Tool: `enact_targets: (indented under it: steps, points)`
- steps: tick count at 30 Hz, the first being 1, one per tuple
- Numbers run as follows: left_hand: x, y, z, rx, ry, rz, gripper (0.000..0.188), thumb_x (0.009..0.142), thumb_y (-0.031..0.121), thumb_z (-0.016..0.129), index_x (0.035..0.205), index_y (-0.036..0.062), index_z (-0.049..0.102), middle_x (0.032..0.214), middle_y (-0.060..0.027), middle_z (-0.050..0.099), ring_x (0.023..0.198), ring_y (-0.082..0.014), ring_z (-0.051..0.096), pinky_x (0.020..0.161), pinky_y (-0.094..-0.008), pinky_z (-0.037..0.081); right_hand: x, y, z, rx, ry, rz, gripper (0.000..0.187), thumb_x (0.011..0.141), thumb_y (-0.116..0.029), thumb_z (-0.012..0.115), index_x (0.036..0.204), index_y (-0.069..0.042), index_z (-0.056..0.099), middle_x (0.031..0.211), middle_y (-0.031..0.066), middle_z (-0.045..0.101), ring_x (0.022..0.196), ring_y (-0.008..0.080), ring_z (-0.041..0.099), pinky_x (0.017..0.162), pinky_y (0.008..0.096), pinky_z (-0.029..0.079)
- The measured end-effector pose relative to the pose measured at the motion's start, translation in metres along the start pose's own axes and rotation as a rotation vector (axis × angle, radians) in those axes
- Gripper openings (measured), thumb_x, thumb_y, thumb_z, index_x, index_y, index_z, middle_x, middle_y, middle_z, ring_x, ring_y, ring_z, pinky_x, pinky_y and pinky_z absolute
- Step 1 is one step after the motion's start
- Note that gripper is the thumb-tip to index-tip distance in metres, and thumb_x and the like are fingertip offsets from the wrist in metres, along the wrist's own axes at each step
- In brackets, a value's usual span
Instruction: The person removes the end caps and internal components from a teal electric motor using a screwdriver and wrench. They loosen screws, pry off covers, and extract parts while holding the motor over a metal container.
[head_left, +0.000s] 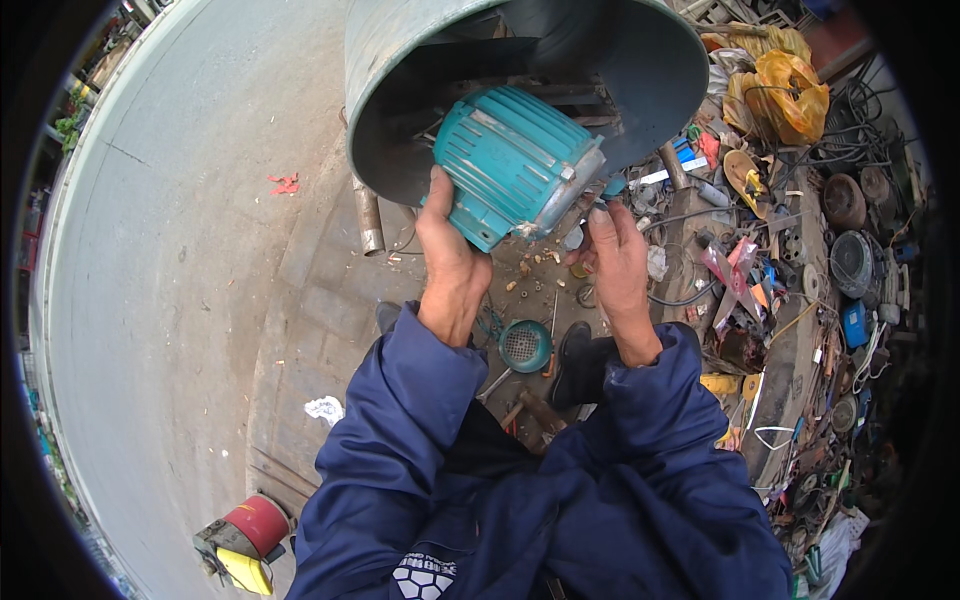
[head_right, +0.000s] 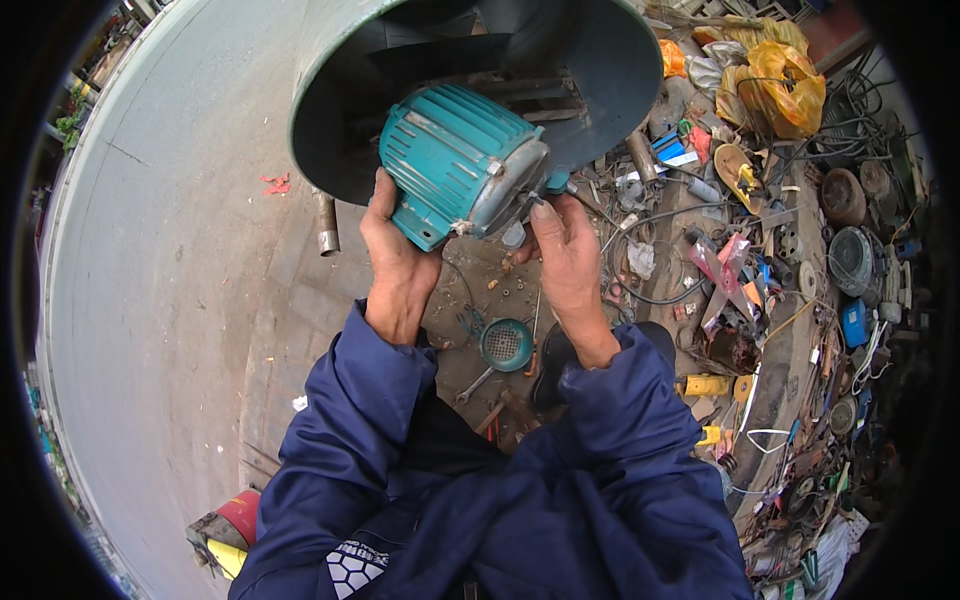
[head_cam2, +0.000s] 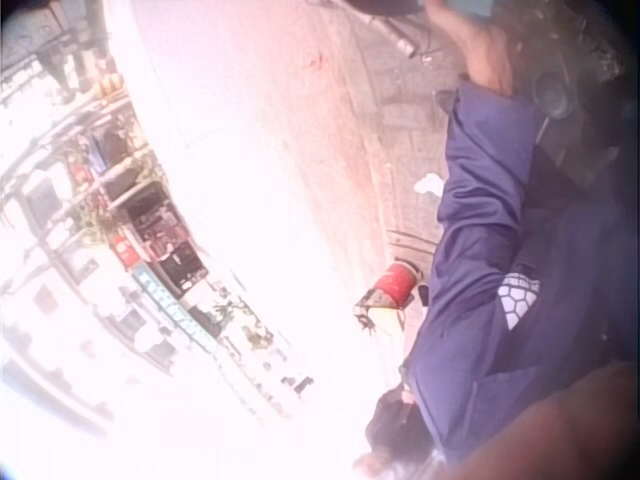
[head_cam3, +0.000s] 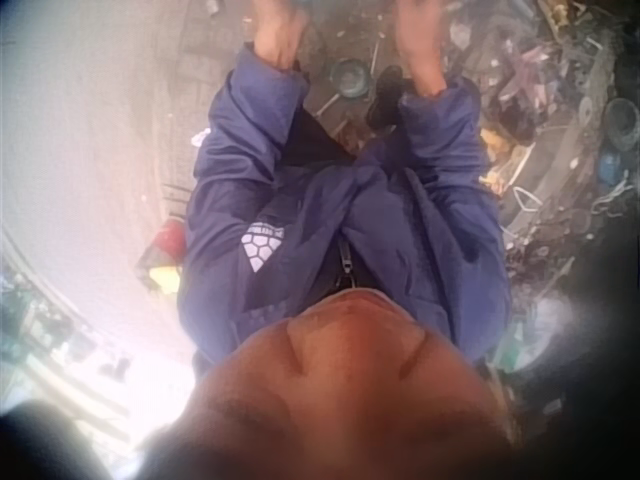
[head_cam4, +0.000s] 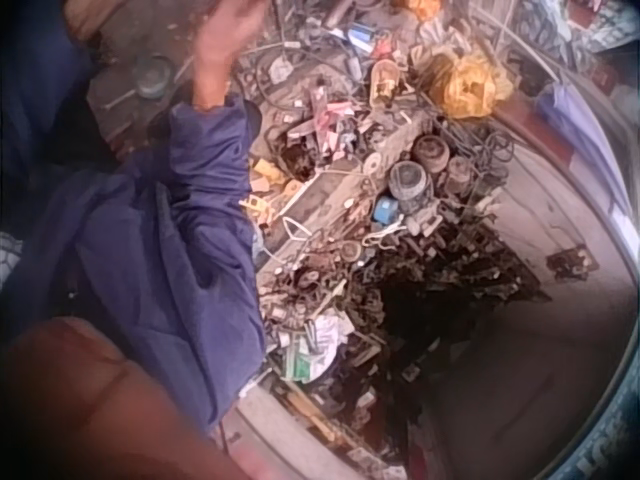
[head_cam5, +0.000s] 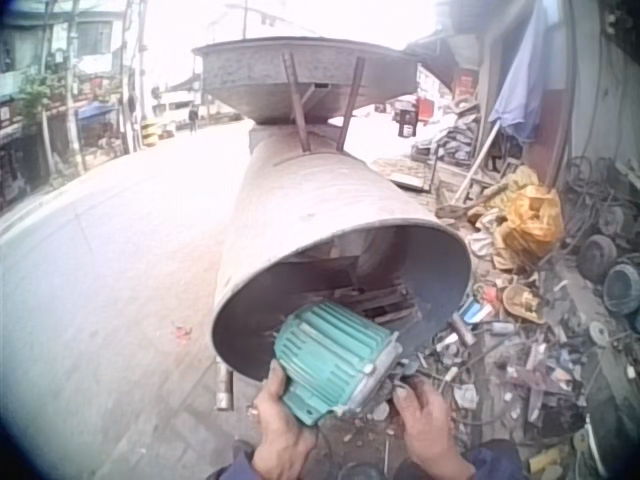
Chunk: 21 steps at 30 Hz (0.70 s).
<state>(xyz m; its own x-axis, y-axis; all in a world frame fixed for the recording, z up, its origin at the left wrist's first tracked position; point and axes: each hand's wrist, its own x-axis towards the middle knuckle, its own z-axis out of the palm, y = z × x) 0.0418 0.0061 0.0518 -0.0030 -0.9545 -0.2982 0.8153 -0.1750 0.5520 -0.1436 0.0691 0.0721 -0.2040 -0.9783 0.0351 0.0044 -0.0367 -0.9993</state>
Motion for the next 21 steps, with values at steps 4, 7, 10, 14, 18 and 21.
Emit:
enact_targets:
  steps: [4,7,10,14,18,21]
  points:
    - [-0.002,0.002,0.001,-0.005,-0.005,0.011,0.052,0.113,0.05,0.046,0.143,0.0108,0.06,0.136,-0.0079,0.069,0.122,-0.0285,0.068,0.107,-0.0488,0.054,-0.001,-0.004,-0.004,0.037,-0.065,0.245,0.051,0.111,-0.052,0.058,0.107,-0.001,0.061,0.073,0.0063,0.065,0.06,0.0113,0.059,0.056,0.0263,0.047]
    - [-0.002,0.003,0.001,-0.007,0.005,0.013,0.052,0.112,0.05,0.046,0.143,0.0108,0.06,0.136,-0.0079,0.069,0.122,-0.0281,0.068,0.107,-0.0488,0.054,-0.001,-0.002,-0.006,-0.009,-0.086,0.229,0.052,0.11,-0.054,0.057,0.103,-0.002,0.061,0.065,0.0048,0.062,0.057,0.011,0.057,0.054,0.0261,0.045]
    - [-0.001,0.002,0.001,0.001,0.013,0.011,0.052,0.112,0.051,0.046,0.143,0.011,0.061,0.136,-0.0077,0.069,0.122,-0.0275,0.068,0.106,-0.0481,0.054,0.0,0.004,-0.007,0.022,-0.061,0.194,0.047,0.111,-0.048,0.059,0.101,-0.003,0.063,0.069,0.0049,0.065,0.058,0.0103,0.057,0.054,0.0259,0.044]
    - [-0.002,0.004,0.0,-0.002,0.0,-0.02,0.053,0.111,0.052,0.046,0.143,0.0116,0.061,0.136,-0.0069,0.069,0.122,-0.0269,0.068,0.104,-0.0469,0.055,0.0,0.013,-0.005,-0.201,0.016,0.093,0.031,0.11,-0.031,0.062,0.101,-0.001,0.065,0.074,0.005,0.068,0.061,0.0091,0.059,0.057,0.0266,0.045]
    - [-0.002,0.004,0.0,0.01,-0.008,-0.029,0.054,0.111,0.053,0.046,0.143,0.0123,0.061,0.136,-0.0062,0.07,0.121,-0.0269,0.068,0.102,-0.0467,0.055,-0.002,0.02,-0.002,-0.325,0.133,0.015,0.021,0.107,-0.019,0.063,0.106,0.001,0.066,0.077,0.0047,0.069,0.064,0.0083,0.059,0.059,0.0277,0.047]
    - [-0.001,0.004,0.0,0.016,0.003,-0.027,0.054,0.111,0.053,0.046,0.143,0.0126,0.061,0.135,-0.0061,0.07,0.12,-0.0266,0.069,0.101,-0.0464,0.056,0.0,0.021,-0.006,-0.328,0.174,0.041,0.024,0.104,-0.021,0.068,0.106,0.002,0.07,0.075,0.0072,0.071,0.067,0.0116,0.061,0.063,0.0328,0.05]
